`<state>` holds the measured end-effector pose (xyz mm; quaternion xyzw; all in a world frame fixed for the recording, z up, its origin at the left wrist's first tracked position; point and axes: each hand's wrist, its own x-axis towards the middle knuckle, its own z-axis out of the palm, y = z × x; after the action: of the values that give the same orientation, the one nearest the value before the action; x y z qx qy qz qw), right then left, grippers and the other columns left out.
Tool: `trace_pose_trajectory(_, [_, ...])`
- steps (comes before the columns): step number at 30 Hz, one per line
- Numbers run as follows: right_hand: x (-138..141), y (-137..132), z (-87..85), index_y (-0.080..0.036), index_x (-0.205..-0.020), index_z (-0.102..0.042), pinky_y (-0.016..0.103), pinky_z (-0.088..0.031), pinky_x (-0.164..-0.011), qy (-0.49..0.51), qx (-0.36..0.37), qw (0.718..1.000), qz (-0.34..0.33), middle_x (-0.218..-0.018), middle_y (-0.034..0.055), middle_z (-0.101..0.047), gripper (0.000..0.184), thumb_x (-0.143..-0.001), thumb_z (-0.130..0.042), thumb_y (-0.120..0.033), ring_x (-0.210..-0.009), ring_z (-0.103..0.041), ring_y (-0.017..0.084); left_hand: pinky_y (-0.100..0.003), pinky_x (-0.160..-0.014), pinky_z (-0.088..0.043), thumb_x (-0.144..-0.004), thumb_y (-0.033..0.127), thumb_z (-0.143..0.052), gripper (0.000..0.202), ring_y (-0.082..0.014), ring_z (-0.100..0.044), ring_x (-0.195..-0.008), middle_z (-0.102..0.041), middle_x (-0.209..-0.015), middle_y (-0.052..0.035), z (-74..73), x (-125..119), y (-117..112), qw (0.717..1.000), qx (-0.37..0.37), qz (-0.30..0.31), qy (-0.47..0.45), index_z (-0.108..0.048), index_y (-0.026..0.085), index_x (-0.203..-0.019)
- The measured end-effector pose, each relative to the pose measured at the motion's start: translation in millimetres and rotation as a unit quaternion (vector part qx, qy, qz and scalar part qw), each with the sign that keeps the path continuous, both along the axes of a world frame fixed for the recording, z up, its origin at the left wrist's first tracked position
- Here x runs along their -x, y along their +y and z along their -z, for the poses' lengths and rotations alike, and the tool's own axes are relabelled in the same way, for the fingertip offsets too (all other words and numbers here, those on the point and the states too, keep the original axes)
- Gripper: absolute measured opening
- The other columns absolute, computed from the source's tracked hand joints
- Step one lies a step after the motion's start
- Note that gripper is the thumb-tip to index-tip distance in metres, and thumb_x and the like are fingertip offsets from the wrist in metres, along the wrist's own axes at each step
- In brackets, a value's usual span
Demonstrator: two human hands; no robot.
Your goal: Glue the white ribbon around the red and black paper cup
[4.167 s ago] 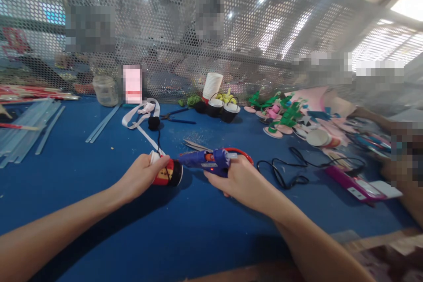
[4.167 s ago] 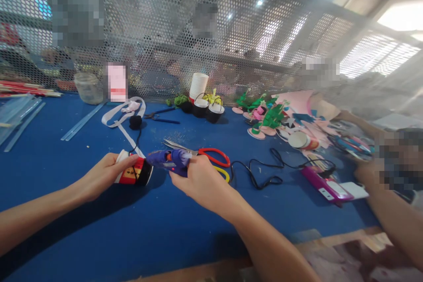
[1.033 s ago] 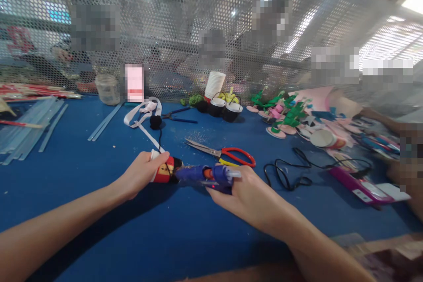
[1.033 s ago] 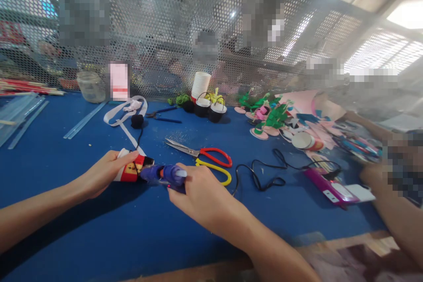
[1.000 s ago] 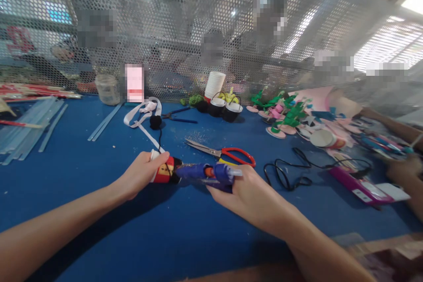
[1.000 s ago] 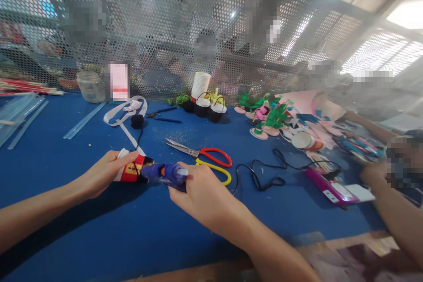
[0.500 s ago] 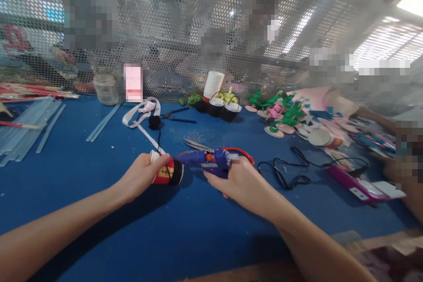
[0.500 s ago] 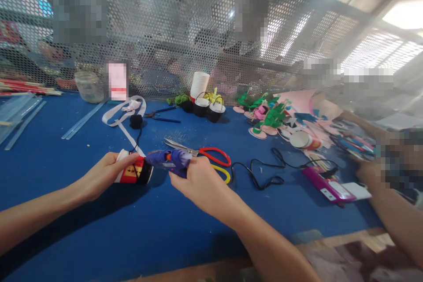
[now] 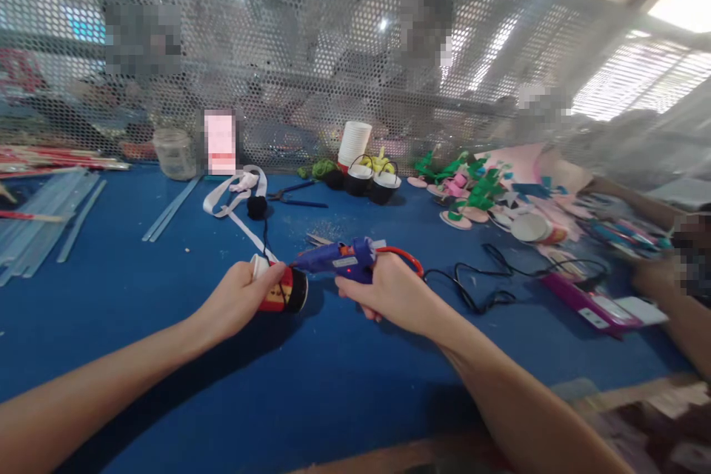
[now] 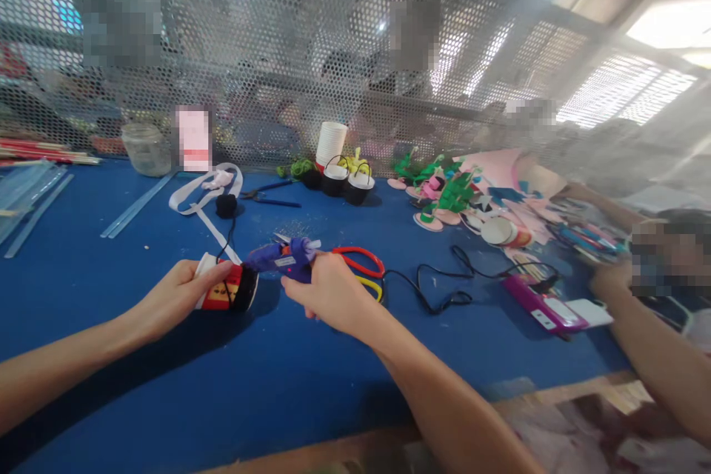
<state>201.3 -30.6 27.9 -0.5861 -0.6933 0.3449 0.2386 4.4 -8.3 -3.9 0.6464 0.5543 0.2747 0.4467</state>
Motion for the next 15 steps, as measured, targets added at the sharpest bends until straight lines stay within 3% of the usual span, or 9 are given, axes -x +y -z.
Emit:
trace_pose_trajectory(4, [-8,11,3.0,-0.015,-0.063,-0.048,0.017,-0.037,-0.034,0.088,0.004,0.996,0.007,-0.037,-0.005,-0.047,0.013,-0.067,-0.053,-0.027,-0.031,-0.043,0.006,-0.02,-0.042,-0.023,-0.069,0.048,-0.039,0.039,-0.0084,-0.031,-0.042,-0.036,-0.044,0.0051,-1.4,0,-3,1.0,-0.018,0.009,-0.005,-0.048,0.014,-0.053])
trace_pose_trajectory(8, [-18,31,6.2,-0.014,-0.07,-0.049,0.017,-0.039,-0.04,0.199,-0.032,0.975,0.095,-0.053,-0.0034,-0.053,0.017,-0.063,-0.059,-0.026,-0.041,-0.046,0.005,-0.02,-0.041,-0.022,-0.07,0.047,-0.04,0.038,-0.0079,-0.029,-0.042,-0.034,-0.044,0.0053,-1.6,1,-5,0.999,-0.05,0.011,-0.008,-0.044,0.015,-0.049])
trace_pose_trajectory(11, [-26,52,8.9,-0.013,-0.067,-0.051,0.018,-0.04,-0.044,0.156,-0.04,0.977,0.137,-0.06,-0.0001,-0.055,0.015,-0.067,-0.055,-0.028,-0.046,-0.047,0.006,-0.02,-0.041,-0.021,-0.071,0.047,-0.038,0.038,-0.008,-0.028,-0.043,-0.033,-0.045,0.005,-0.8,2,-5,0.998,-0.063,0.017,-0.007,-0.043,0.015,-0.05])
trace_pose_trajectory(15, [-36,80,19.4,-0.013,-0.053,-0.05,0.018,-0.038,-0.042,0.077,-0.021,0.985,0.155,-0.054,0.0029,-0.055,0.026,-0.073,-0.048,-0.029,-0.041,-0.044,0.005,-0.021,-0.042,-0.022,-0.073,0.047,-0.036,0.038,-0.0083,-0.028,-0.044,-0.032,-0.046,0.005,0.0,3,-5,0.998,-0.064,0.025,-0.003,-0.041,0.016,-0.051])
